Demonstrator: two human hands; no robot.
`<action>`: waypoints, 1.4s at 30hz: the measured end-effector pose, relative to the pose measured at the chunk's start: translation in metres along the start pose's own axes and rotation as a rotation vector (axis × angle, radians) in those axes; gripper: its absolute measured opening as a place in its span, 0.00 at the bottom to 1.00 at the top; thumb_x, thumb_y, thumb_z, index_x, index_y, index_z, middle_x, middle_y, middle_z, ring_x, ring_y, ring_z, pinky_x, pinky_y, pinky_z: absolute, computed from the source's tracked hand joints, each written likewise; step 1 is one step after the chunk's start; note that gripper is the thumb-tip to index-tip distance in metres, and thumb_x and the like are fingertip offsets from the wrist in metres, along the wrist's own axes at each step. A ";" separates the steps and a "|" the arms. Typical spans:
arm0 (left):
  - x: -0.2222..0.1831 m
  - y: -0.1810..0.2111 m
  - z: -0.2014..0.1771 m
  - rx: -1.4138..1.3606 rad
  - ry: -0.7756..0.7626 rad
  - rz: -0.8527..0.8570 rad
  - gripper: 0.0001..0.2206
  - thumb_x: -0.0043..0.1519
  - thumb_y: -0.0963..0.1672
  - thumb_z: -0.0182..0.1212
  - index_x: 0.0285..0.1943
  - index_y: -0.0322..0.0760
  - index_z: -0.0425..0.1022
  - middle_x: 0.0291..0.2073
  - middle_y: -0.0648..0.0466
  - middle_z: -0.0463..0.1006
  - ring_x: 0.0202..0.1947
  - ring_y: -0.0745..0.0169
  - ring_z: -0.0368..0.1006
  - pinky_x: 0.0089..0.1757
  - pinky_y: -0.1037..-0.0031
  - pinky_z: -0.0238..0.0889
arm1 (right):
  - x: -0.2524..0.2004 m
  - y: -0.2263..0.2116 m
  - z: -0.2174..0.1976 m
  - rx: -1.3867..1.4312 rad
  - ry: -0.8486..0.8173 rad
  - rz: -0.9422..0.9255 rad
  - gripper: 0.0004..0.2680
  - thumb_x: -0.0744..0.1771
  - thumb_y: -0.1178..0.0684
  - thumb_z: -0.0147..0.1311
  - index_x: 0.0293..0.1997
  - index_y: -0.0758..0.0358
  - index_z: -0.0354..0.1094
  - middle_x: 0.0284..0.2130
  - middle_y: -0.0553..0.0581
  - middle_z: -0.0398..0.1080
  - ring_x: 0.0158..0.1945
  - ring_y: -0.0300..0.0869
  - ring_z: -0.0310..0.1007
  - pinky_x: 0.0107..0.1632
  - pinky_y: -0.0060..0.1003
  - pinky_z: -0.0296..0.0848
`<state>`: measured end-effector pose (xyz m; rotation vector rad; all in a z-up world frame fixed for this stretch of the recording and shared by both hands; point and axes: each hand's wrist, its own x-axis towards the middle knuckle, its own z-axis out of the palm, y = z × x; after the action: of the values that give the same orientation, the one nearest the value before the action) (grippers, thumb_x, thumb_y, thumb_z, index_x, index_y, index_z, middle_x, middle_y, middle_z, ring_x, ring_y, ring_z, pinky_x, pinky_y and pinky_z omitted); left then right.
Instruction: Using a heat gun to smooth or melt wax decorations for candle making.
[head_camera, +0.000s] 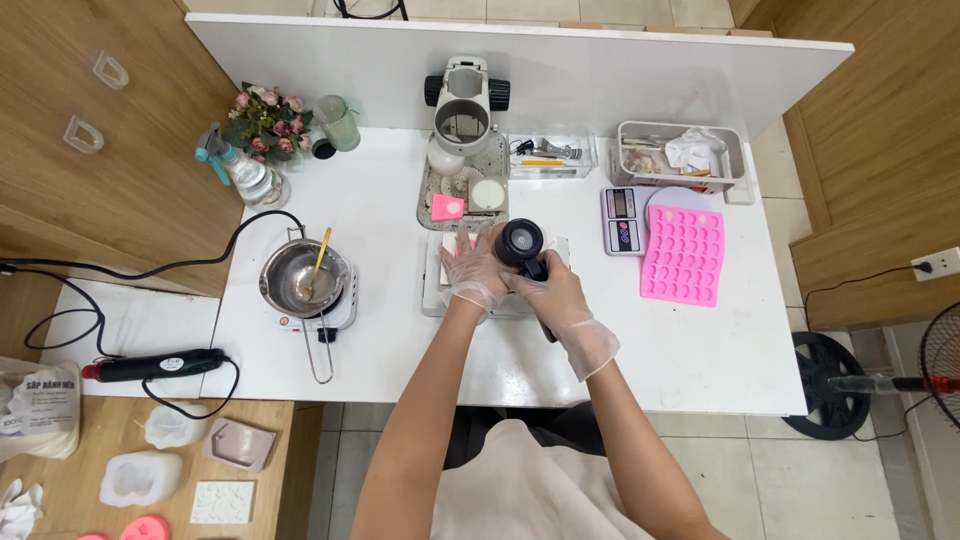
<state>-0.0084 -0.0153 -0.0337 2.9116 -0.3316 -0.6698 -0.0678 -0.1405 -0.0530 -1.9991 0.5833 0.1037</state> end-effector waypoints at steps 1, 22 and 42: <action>0.000 0.000 0.000 0.001 -0.003 -0.001 0.42 0.51 0.51 0.53 0.80 0.58 0.42 0.79 0.66 0.41 0.78 0.45 0.26 0.64 0.31 0.28 | 0.000 0.000 0.000 0.000 -0.002 0.002 0.22 0.56 0.35 0.70 0.45 0.53 0.69 0.36 0.59 0.77 0.42 0.49 0.79 0.47 0.41 0.73; 0.007 -0.002 0.007 0.001 -0.008 0.015 0.41 0.54 0.52 0.51 0.80 0.60 0.37 0.79 0.66 0.39 0.78 0.46 0.24 0.65 0.32 0.28 | -0.010 -0.006 -0.004 0.071 0.011 -0.010 0.20 0.57 0.39 0.68 0.45 0.57 0.69 0.32 0.57 0.74 0.31 0.42 0.76 0.39 0.36 0.72; -0.001 -0.002 0.001 -0.050 -0.026 0.008 0.38 0.59 0.58 0.49 0.79 0.67 0.36 0.79 0.70 0.37 0.78 0.49 0.23 0.65 0.31 0.23 | -0.015 -0.005 -0.005 0.065 0.013 -0.029 0.19 0.58 0.41 0.69 0.45 0.58 0.67 0.32 0.58 0.74 0.29 0.41 0.76 0.35 0.34 0.73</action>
<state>-0.0096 -0.0127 -0.0347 2.8547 -0.3243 -0.7048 -0.0796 -0.1377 -0.0416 -1.9453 0.5585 0.0536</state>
